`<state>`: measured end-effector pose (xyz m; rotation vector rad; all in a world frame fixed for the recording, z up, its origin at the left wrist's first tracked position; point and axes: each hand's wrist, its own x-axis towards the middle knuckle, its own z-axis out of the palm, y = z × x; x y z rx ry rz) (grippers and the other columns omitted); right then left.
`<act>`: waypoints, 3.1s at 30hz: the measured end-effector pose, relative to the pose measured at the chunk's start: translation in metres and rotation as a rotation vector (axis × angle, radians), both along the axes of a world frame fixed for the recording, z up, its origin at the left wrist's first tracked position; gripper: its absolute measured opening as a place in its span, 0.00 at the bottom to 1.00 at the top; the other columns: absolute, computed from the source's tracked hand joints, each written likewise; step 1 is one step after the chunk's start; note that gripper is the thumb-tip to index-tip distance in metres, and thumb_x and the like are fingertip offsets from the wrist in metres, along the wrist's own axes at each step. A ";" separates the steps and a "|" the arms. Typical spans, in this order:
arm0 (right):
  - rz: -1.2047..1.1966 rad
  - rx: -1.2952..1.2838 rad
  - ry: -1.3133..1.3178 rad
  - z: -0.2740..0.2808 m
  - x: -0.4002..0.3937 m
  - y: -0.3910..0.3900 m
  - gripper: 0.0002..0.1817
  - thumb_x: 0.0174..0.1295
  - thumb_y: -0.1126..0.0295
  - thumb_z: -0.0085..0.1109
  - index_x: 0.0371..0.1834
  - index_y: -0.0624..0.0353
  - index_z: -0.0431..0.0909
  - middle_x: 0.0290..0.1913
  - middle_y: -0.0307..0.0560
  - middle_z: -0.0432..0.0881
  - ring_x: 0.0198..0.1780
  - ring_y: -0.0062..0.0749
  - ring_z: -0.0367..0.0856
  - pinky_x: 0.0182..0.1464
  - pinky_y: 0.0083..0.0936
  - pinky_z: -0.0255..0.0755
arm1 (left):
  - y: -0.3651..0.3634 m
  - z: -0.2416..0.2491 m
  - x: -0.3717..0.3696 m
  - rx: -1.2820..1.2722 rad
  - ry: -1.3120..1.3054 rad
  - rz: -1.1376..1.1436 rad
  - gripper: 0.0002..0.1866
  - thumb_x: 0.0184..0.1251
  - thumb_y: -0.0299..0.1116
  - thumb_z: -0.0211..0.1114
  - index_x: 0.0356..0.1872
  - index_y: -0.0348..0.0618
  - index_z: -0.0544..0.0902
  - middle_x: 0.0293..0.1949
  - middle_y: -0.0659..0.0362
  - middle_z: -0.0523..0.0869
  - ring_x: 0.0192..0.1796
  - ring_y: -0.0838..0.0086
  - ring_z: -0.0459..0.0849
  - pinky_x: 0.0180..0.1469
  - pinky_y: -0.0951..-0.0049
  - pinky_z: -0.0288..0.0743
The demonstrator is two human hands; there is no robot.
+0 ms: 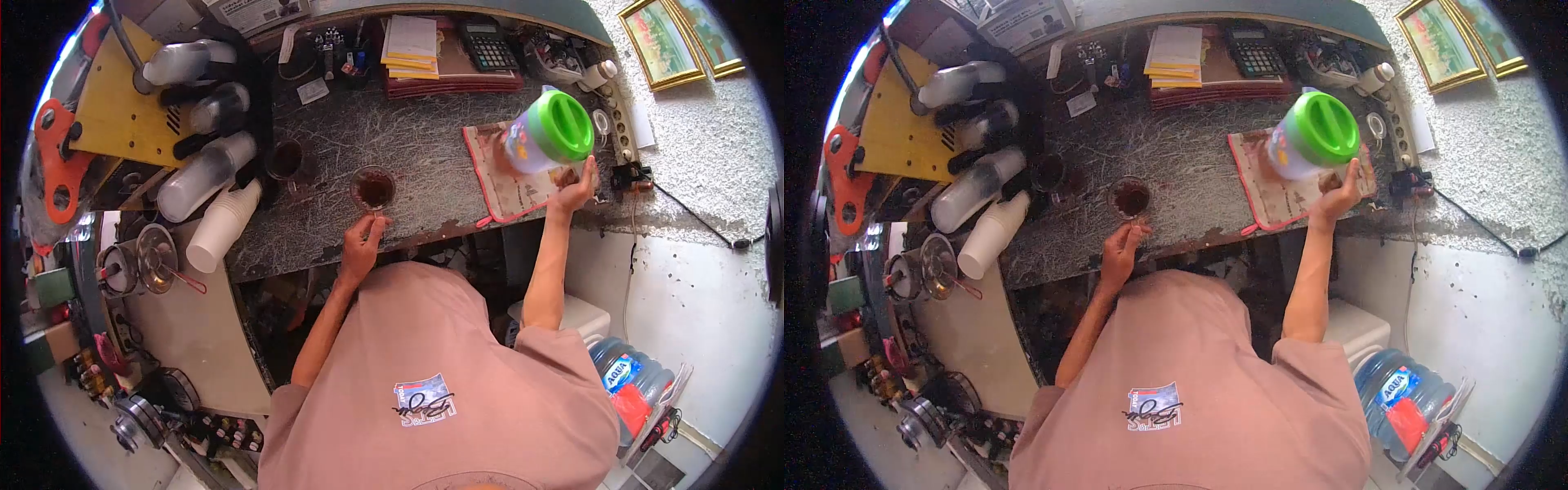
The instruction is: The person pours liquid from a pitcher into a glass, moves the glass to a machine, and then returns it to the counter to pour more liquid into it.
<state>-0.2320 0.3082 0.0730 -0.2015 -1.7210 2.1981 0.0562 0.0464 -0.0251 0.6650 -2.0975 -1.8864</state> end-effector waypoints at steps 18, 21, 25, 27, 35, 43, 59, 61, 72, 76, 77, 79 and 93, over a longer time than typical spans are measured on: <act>-0.281 0.418 0.165 -0.027 -0.003 0.021 0.25 0.76 0.52 0.55 0.52 0.69 0.77 0.47 0.52 0.82 0.44 0.34 0.79 0.48 0.32 0.73 | 0.001 -0.003 0.000 -0.025 0.006 0.058 0.15 0.80 0.37 0.60 0.47 0.34 0.87 0.40 0.55 0.91 0.46 0.74 0.88 0.49 0.71 0.79; -0.455 0.764 0.166 -0.020 0.020 0.015 0.27 0.74 0.51 0.57 0.53 0.70 0.72 0.51 0.55 0.76 0.56 0.45 0.76 0.58 0.42 0.69 | 0.001 0.003 0.001 -0.037 0.000 0.081 0.14 0.78 0.37 0.62 0.47 0.35 0.87 0.40 0.54 0.91 0.46 0.72 0.89 0.49 0.70 0.80; -0.560 1.199 0.438 0.004 0.054 -0.004 0.28 0.67 0.55 0.67 0.56 0.66 0.69 0.53 0.56 0.71 0.59 0.53 0.69 0.61 0.48 0.65 | -0.003 0.010 0.006 -0.035 0.027 0.100 0.12 0.76 0.37 0.64 0.47 0.36 0.86 0.39 0.54 0.90 0.44 0.69 0.90 0.49 0.68 0.81; -0.403 1.138 0.557 0.015 0.076 -0.036 0.22 0.65 0.63 0.69 0.54 0.64 0.71 0.51 0.54 0.73 0.57 0.49 0.72 0.60 0.45 0.67 | -0.007 0.013 0.010 -0.092 0.013 0.108 0.13 0.76 0.37 0.65 0.45 0.36 0.86 0.39 0.54 0.90 0.44 0.68 0.90 0.49 0.67 0.81; 0.897 0.774 -0.026 -0.067 0.127 -0.130 0.31 0.56 0.62 0.75 0.62 0.60 0.75 0.59 0.52 0.80 0.62 0.45 0.79 0.65 0.36 0.71 | -0.031 0.002 0.014 -0.051 0.003 0.202 0.15 0.70 0.37 0.69 0.49 0.37 0.81 0.44 0.52 0.88 0.47 0.64 0.88 0.48 0.64 0.81; 1.209 0.559 -0.067 -0.081 0.145 -0.174 0.44 0.49 0.62 0.80 0.72 0.57 0.69 0.65 0.47 0.79 0.69 0.37 0.76 0.70 0.36 0.68 | -0.060 0.004 -0.008 -0.253 0.031 -0.099 0.42 0.66 0.38 0.72 0.76 0.44 0.60 0.71 0.45 0.71 0.75 0.54 0.69 0.72 0.50 0.68; 1.088 0.707 0.016 -0.095 0.154 -0.183 0.35 0.48 0.62 0.81 0.62 0.56 0.78 0.54 0.49 0.87 0.57 0.42 0.86 0.59 0.35 0.78 | -0.067 -0.005 -0.012 -0.249 0.037 -0.208 0.47 0.63 0.48 0.76 0.77 0.40 0.60 0.70 0.45 0.72 0.75 0.55 0.70 0.74 0.53 0.65; 1.081 0.740 0.077 -0.096 0.154 -0.184 0.36 0.47 0.62 0.81 0.61 0.57 0.78 0.53 0.50 0.87 0.57 0.44 0.86 0.58 0.36 0.79 | -0.065 0.001 -0.009 -0.237 0.052 -0.206 0.46 0.63 0.46 0.77 0.76 0.40 0.61 0.70 0.46 0.73 0.74 0.56 0.70 0.74 0.54 0.65; 1.369 0.760 0.393 -0.077 0.178 -0.194 0.41 0.40 0.65 0.78 0.63 0.60 0.77 0.57 0.58 0.85 0.59 0.55 0.83 0.59 0.42 0.79 | -0.045 0.026 0.046 -0.140 -0.022 0.073 0.54 0.50 0.40 0.85 0.77 0.42 0.61 0.70 0.46 0.73 0.73 0.56 0.72 0.74 0.57 0.67; 1.486 0.705 0.498 -0.090 0.199 -0.210 0.43 0.37 0.62 0.80 0.63 0.61 0.76 0.57 0.58 0.85 0.59 0.55 0.83 0.59 0.42 0.79 | -0.034 0.029 0.086 -0.065 -0.042 0.206 0.55 0.48 0.40 0.86 0.77 0.43 0.61 0.70 0.48 0.74 0.71 0.58 0.74 0.73 0.58 0.68; 1.520 0.706 0.539 -0.086 0.206 -0.214 0.44 0.37 0.61 0.81 0.63 0.61 0.76 0.56 0.58 0.85 0.58 0.55 0.84 0.59 0.42 0.79 | -0.034 0.031 0.095 -0.070 -0.040 0.240 0.55 0.48 0.40 0.86 0.77 0.43 0.61 0.70 0.48 0.74 0.71 0.58 0.74 0.73 0.58 0.68; 1.586 0.698 0.586 -0.086 0.223 -0.224 0.45 0.36 0.60 0.81 0.63 0.61 0.76 0.56 0.58 0.85 0.58 0.55 0.84 0.59 0.43 0.79 | -0.029 0.036 0.118 -0.049 -0.112 0.304 0.57 0.46 0.43 0.88 0.76 0.41 0.61 0.69 0.51 0.74 0.72 0.65 0.73 0.75 0.61 0.66; 2.052 0.541 0.863 -0.078 0.401 -0.320 0.51 0.38 0.42 0.80 0.66 0.59 0.74 0.57 0.61 0.83 0.58 0.57 0.83 0.59 0.46 0.79 | -0.035 0.050 0.308 -0.220 -0.121 0.775 0.53 0.42 0.45 0.88 0.69 0.40 0.69 0.64 0.51 0.79 0.66 0.62 0.79 0.70 0.63 0.71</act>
